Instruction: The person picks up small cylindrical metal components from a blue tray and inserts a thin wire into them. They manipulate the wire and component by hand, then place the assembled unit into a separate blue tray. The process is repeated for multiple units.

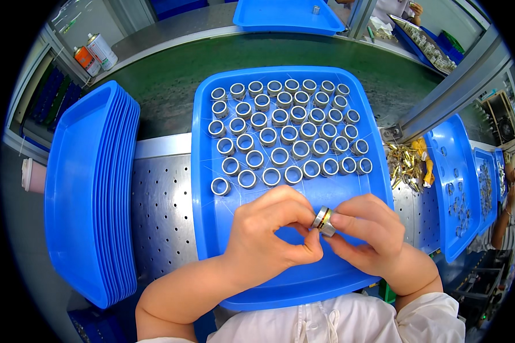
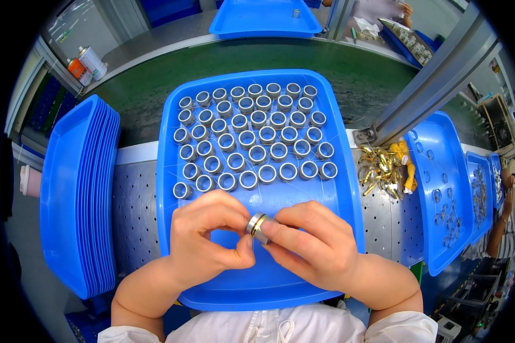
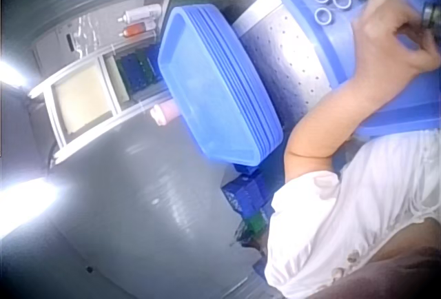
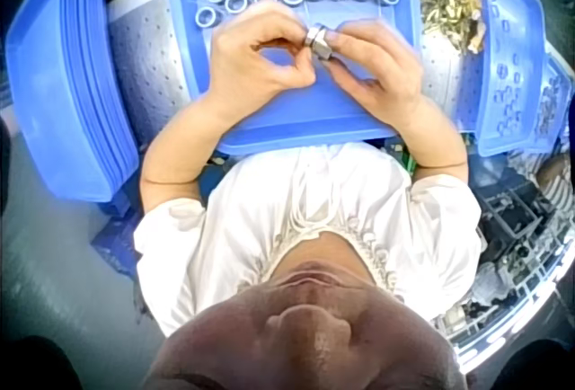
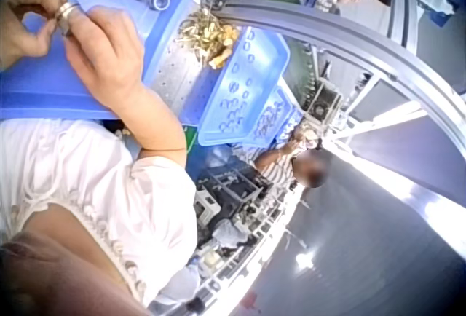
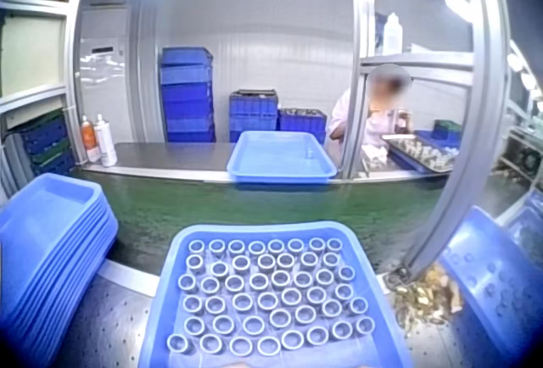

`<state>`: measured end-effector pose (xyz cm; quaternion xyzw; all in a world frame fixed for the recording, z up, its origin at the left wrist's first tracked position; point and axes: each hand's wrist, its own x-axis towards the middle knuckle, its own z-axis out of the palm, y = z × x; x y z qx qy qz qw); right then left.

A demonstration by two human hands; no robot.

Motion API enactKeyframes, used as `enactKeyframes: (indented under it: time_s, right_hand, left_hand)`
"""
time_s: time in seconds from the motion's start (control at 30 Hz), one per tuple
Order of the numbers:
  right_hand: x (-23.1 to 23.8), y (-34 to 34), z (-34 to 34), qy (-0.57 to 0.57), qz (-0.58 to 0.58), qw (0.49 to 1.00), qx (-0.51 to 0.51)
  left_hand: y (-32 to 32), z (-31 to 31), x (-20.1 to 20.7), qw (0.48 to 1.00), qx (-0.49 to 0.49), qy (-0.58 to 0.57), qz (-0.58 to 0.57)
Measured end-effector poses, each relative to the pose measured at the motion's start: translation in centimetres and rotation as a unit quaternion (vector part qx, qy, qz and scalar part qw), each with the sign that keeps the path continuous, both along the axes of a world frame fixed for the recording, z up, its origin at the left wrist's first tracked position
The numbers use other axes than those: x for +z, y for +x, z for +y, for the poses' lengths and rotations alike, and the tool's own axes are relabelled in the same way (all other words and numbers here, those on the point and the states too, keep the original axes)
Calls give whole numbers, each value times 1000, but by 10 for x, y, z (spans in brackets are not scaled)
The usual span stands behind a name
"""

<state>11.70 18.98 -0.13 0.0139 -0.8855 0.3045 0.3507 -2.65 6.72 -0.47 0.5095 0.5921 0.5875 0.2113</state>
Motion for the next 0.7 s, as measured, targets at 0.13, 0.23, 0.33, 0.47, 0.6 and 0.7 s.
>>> enactKeyframes:
  time_s: [0.13,0.23,0.33,0.47,0.6,0.7]
  right_hand:
    - [1,3,-2,-137,-31,990,-7]
    - [0,6,-3,-192,-48,980,-16]
    - [-2,4,-1,-159,-33,987,-18]
    - [1,0,2,-79,-2,997,-9]
    - [1,-1,2,-32,0,999,-7]
    - [0,0,1,-10,5,1000,-5]
  left_hand:
    - [-1,0,1,997,11,30,68]
    - [-1,0,0,996,9,47,70]
    - [-1,1,1,1000,-7,24,15]
    - [-2,0,0,994,-41,-24,-98]
    - [-4,0,0,992,-48,-35,-113]
    - [-3,0,0,995,-42,-32,-82]
